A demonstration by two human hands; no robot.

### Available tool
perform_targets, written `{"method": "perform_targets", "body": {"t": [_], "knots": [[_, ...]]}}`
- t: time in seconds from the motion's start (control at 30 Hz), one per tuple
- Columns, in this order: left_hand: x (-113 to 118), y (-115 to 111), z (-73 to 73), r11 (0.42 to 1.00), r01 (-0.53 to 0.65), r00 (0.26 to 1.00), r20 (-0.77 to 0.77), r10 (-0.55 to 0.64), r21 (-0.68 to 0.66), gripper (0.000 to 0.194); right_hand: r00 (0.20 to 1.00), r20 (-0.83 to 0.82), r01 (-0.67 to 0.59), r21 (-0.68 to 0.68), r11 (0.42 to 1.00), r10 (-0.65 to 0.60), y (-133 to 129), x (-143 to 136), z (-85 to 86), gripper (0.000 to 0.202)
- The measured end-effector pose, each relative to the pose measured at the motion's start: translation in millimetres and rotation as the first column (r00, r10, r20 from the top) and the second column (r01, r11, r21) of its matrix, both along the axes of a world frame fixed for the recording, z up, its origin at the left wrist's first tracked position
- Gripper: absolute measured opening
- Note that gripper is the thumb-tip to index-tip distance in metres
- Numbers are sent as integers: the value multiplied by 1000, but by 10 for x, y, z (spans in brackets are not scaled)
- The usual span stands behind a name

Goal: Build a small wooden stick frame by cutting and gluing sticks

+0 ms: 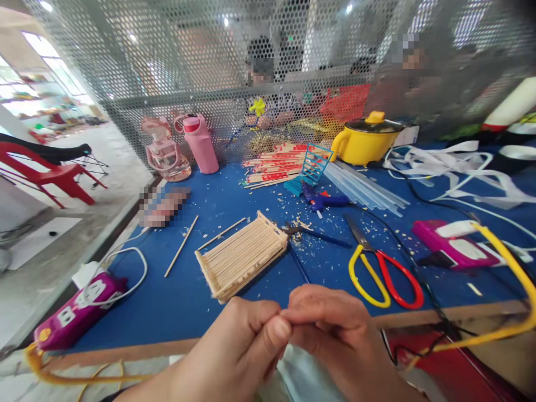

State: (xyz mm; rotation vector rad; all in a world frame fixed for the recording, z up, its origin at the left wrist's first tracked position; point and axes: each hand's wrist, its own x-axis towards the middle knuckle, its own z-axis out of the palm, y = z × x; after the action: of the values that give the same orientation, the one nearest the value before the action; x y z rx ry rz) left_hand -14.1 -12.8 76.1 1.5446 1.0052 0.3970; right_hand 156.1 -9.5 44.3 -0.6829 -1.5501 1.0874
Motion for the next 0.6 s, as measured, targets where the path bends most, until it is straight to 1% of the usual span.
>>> {"method": "perform_targets", "body": {"t": [0.13, 0.2, 0.23, 0.27, 0.3, 0.37, 0.43, 0.47, 0.5, 0.53, 0.57, 0.6], "knots": [[42, 12, -15, 1000, 14, 999, 47, -13, -16, 54, 996, -94, -7, -159, 987, -8, -11, 8, -86, 18], [61, 35, -6, 1000, 24, 997, 76, -23, -15, 52, 995, -91, 21, -228, 973, -43, -13, 11, -115, 18], [71, 49, 2, 999, 30, 996, 86, -28, -13, 51, 996, -71, 42, -229, 973, -60, -12, 12, -119, 19], [81, 61, 13, 999, 35, 995, 90, -33, -14, 50, 996, -38, 70, -201, 977, -80, -8, 14, -113, 19], [92, 71, 25, 999, 41, 995, 89, -40, -11, 50, 994, 5, 105, -142, 984, -106, -4, 17, -100, 18], [118, 83, 59, 999, 34, 997, 68, -36, 26, 49, 976, 114, 180, 44, 983, -184, 5, 28, -63, 17], [133, 94, 109, 996, 28, 1000, 6, -29, 88, 48, 932, 221, 243, 206, 948, -287, 10, 52, -33, 18], [130, 108, 142, 992, 37, 998, -53, -31, 117, 47, 908, 263, 265, 243, 933, -327, 13, 72, -26, 18], [117, 133, 177, 987, 47, 991, -131, -27, 153, 45, 887, 296, 289, 245, 926, -355, 16, 97, -24, 17], [92, 173, 213, 978, 52, 975, -220, -6, 204, 42, 872, 318, 315, 216, 924, -372, 22, 128, -27, 16], [57, 230, 245, 960, 55, 951, -308, 33, 273, 38, 863, 327, 348, 170, 922, -386, 31, 164, -32, 16], [13, 303, 270, 928, 45, 919, -379, 107, 371, 35, 855, 329, 381, 123, 916, -400, 46, 201, -37, 15]]}}
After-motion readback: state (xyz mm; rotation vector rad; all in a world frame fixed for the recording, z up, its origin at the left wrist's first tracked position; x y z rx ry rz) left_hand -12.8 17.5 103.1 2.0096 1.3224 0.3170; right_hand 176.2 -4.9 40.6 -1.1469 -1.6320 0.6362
